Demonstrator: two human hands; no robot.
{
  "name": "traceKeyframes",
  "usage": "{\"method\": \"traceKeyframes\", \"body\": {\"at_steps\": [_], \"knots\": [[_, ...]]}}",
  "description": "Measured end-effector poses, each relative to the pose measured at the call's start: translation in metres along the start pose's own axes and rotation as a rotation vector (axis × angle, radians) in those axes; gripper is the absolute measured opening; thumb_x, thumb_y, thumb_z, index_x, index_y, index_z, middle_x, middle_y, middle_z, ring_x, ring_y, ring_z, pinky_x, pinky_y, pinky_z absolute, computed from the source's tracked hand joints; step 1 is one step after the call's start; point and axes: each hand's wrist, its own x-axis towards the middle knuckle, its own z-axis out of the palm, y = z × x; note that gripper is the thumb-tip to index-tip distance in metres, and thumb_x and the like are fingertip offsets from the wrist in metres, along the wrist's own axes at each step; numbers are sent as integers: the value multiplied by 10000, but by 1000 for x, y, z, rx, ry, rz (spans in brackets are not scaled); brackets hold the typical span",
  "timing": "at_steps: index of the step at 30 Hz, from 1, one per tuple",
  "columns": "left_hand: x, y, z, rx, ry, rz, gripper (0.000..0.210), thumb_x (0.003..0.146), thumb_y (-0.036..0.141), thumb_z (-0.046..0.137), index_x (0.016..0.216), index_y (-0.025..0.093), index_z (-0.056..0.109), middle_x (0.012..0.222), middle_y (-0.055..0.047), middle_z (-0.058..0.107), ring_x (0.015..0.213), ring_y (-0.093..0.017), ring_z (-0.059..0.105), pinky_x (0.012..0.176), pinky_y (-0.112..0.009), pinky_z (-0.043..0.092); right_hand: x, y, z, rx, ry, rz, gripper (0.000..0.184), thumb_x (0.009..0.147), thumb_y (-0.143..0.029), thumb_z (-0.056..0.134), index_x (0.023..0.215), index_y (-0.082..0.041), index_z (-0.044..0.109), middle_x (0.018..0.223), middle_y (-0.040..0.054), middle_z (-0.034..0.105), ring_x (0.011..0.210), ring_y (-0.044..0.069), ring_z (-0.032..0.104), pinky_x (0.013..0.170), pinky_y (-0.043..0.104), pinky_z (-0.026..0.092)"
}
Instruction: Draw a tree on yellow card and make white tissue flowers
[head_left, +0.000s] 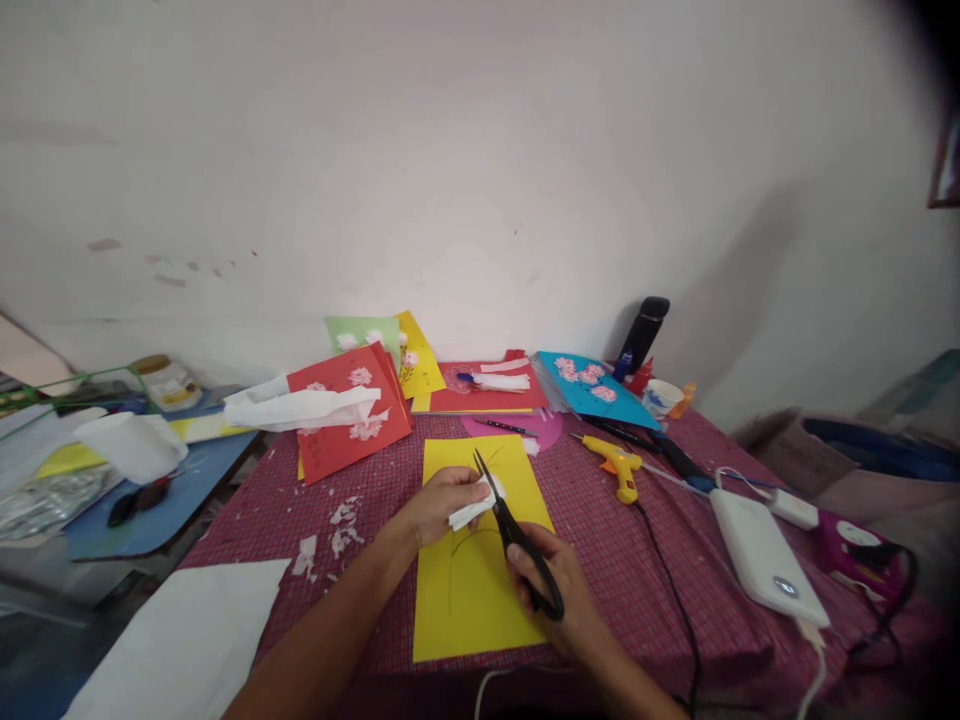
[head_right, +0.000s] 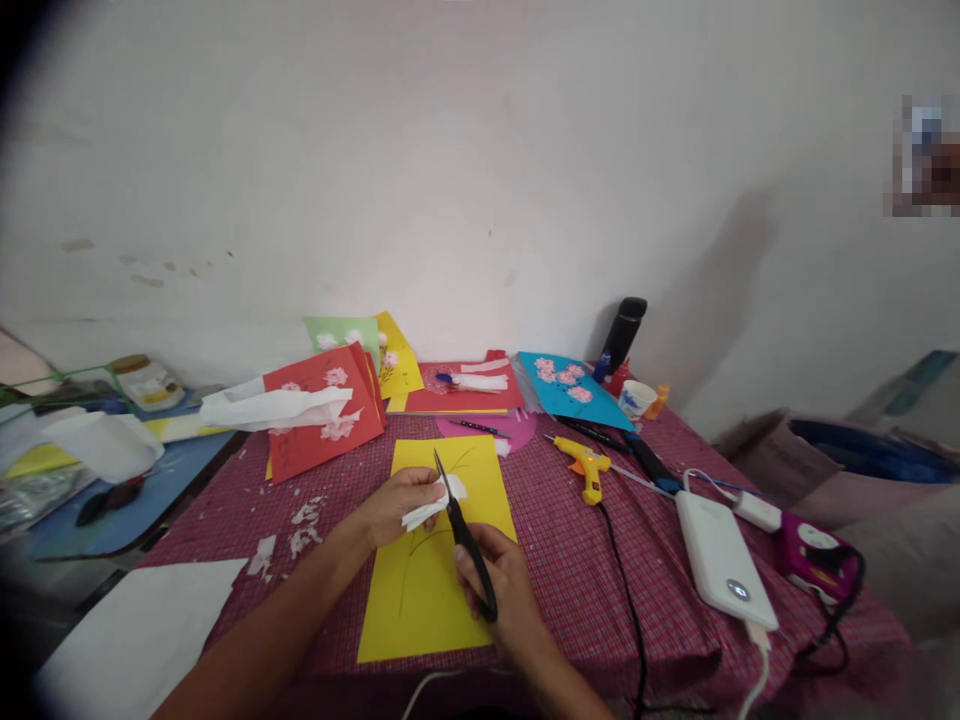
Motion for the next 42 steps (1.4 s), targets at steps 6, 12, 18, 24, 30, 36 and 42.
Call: {"method": "traceKeyframes", "body": {"at_steps": [6, 12, 18, 24, 30, 36, 42], "knots": [[2, -3, -2, -13, 6, -8, 398, 656, 404, 806, 837, 85, 650, 677, -23, 597, 485, -86, 526, 442, -214, 438, 4, 7, -3, 25, -26, -5, 381, 750, -497, 694, 870, -149, 598, 549, -62, 472, 352, 45, 357, 319, 172, 269], [4, -4, -2, -30, 11, -14, 386, 645, 398, 814, 806, 93, 641, 651, -16, 592, 469, -87, 522, 431, -214, 441, 6, 2, -6, 42, -91, -15, 399, 757, -490, 694, 956, -160, 593, 601, -40, 531, 405, 72, 436, 366, 187, 333], [1, 0, 0, -52, -8, -23, 368, 643, 380, 818, 790, 93, 640, 632, -13, 588, 454, -90, 531, 424, -217, 449, 5, -3, -5, 36, -107, -47, 399, 781, -486, 679, 998, -160, 605, 618, -26, 534, 451, 79, 439, 402, 192, 343], [1, -1, -1, -59, -18, -22, 350, 656, 355, 809, 812, 85, 650, 649, -23, 600, 458, -93, 532, 418, -219, 448, 7, 0, -4, 15, -65, -52, 384, 769, -500, 685, 920, -153, 617, 567, -50, 481, 395, 59, 381, 356, 182, 288], [1, -2, -2, -66, -28, -15, 358, 663, 359, 808, 826, 78, 658, 656, -21, 599, 462, -87, 529, 433, -222, 448, 8, -1, -4, -7, -38, -14, 394, 719, -521, 714, 834, -157, 613, 534, -60, 454, 362, 50, 346, 336, 183, 258], [2, -1, -2, -60, -17, -19, 368, 650, 374, 814, 814, 87, 652, 657, -13, 591, 465, -89, 521, 432, -227, 428, 9, -1, -4, 48, -41, -7, 352, 742, -477, 718, 811, -151, 605, 533, -62, 460, 358, 38, 337, 326, 169, 248], [4, -4, 3, -46, 76, 11, 372, 648, 407, 816, 790, 108, 647, 626, 8, 576, 483, -64, 470, 453, -199, 314, 13, 3, -5, 157, -37, 14, 319, 775, -432, 716, 851, -148, 593, 555, -49, 507, 364, 43, 379, 316, 158, 262]]}}
